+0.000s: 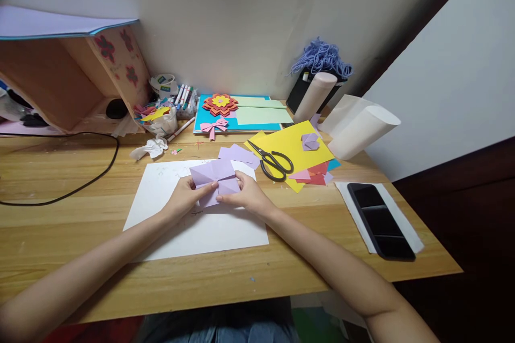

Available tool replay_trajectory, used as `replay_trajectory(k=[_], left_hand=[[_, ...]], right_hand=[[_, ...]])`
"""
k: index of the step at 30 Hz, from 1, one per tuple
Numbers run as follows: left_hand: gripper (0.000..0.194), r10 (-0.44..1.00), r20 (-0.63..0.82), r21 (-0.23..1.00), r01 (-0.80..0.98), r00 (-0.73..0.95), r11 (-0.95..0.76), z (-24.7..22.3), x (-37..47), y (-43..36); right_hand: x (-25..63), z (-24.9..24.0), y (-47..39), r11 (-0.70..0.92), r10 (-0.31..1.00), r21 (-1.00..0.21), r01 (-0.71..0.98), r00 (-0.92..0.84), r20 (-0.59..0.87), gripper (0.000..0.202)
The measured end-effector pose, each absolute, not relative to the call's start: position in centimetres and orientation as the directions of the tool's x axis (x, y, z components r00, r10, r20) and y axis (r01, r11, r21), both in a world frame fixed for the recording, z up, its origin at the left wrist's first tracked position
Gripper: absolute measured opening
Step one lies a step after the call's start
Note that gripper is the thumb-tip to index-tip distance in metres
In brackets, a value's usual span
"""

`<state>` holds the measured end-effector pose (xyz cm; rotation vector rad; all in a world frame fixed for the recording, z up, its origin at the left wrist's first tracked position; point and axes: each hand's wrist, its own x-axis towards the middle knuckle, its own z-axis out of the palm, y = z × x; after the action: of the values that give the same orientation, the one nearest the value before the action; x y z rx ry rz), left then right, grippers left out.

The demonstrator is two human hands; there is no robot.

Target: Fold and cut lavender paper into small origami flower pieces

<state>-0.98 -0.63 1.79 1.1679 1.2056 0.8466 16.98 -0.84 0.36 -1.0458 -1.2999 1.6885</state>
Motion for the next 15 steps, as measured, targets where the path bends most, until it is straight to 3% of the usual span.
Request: replay_trajectory(k=[7,15], left_hand=[[0.043,0.952,-0.246,0.969,0.081,0.18,0.235,1.86,-1.02,-0.54],[0.045,0.942,-0.273,0.956,-0.05,0.197,0.288,1.13,-1.19,-0.25]], right_hand=[[16.81,0.44,-1.03,-0.163,0.927,-0.986,-0.041,-0.349,-0.139,0.05],[16.84,0.55,-0.72,-0.09,0.955,-0.995,0.031,-0.28,-0.095,0.046]])
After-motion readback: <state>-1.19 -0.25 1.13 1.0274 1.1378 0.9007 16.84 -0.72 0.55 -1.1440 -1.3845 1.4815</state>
